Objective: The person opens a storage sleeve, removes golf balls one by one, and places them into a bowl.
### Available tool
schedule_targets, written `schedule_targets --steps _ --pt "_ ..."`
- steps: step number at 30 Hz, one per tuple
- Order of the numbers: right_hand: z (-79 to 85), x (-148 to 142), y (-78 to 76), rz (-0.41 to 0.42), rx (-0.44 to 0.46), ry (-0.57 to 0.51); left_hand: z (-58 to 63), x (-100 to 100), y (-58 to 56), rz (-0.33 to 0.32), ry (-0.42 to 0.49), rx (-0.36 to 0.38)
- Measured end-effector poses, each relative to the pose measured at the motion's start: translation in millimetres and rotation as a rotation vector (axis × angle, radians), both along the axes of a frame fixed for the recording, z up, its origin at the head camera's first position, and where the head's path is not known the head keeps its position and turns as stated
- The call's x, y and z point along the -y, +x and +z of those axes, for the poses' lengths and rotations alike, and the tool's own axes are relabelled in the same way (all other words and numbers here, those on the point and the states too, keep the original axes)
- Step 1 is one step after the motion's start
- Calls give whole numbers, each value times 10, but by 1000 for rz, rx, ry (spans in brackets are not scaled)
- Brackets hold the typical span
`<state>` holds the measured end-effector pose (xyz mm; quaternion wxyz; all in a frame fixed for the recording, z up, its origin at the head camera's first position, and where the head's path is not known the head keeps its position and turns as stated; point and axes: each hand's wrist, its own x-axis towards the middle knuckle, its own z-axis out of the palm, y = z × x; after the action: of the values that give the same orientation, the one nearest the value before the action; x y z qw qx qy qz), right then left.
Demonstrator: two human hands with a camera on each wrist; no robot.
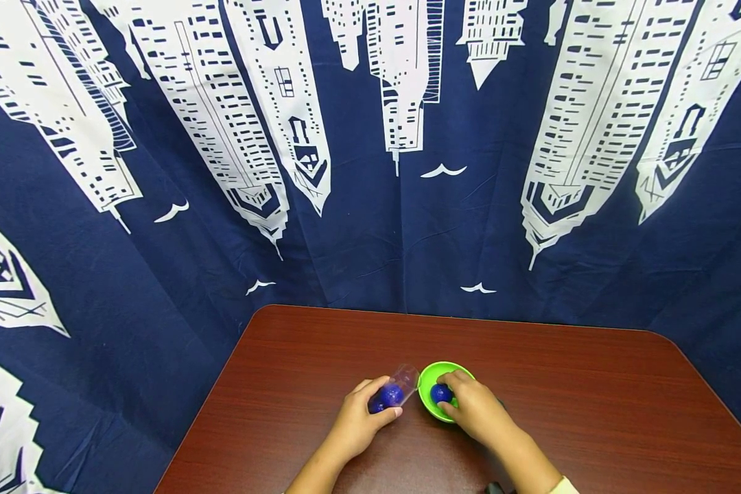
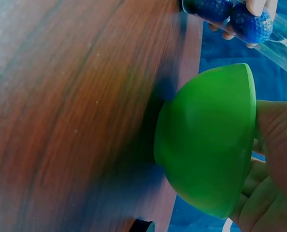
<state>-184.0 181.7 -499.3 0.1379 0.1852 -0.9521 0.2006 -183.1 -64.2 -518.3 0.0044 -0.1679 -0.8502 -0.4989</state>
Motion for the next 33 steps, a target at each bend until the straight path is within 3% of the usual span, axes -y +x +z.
schedule_targets --steps 13,24,33 --pt "2 16 -6 -28 30 5 1 7 -34 25 16 26" --pt "42 -25 47 -45 -4 -75 1 -4 -37 34 28 23" --pt "69 -80 82 -27 -136 -237 50 -22 -27 51 30 11"
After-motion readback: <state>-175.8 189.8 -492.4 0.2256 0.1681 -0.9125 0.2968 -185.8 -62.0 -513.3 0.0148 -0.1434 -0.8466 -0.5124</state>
